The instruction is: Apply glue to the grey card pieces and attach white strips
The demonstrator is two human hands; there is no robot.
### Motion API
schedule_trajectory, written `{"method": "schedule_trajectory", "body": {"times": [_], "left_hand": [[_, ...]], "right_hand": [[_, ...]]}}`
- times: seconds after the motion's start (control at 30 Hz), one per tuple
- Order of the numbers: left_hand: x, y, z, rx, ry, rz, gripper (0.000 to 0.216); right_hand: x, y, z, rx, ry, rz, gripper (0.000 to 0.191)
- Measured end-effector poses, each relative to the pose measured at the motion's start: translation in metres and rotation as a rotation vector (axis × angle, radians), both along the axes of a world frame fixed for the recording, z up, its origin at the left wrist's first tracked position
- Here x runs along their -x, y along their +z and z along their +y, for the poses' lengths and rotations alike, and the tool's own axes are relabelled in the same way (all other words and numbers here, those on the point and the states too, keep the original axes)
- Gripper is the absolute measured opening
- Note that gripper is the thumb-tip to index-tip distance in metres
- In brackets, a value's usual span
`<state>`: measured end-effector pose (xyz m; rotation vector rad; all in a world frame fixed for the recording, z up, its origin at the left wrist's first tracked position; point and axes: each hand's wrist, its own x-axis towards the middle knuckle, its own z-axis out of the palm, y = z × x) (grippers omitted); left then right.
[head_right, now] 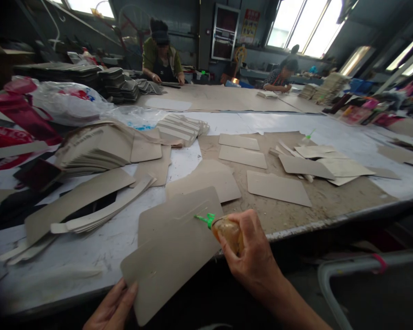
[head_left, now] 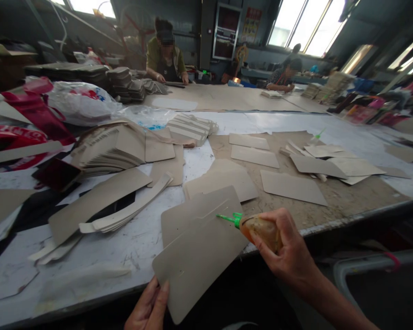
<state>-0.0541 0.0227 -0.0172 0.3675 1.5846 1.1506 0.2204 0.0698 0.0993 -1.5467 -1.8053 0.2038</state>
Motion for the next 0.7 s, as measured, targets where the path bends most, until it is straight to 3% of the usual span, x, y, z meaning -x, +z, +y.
{"method": "schedule_trajectory", "body": {"times": [0.23,0.4,0.7], "left_hand": [[-0.004,0.012,0.000,-0.041,-0.034,-0.049,0.059],[0.001,0.009,0.001,-0.030,-0.099,-0.112,0.057],[0.000,0.004,0.000,-0.064,-0.090,-0.133,0.058]], "right_hand": [[0.030,-0.001,-0.004,0.066,0.116,0.065,0.028],[0.044,-0.002,-0.006,0.090,0.164,0.083,0.027],[0.062,-0.006,-0.010,0.198,0.206,0.177,0.026]]}}
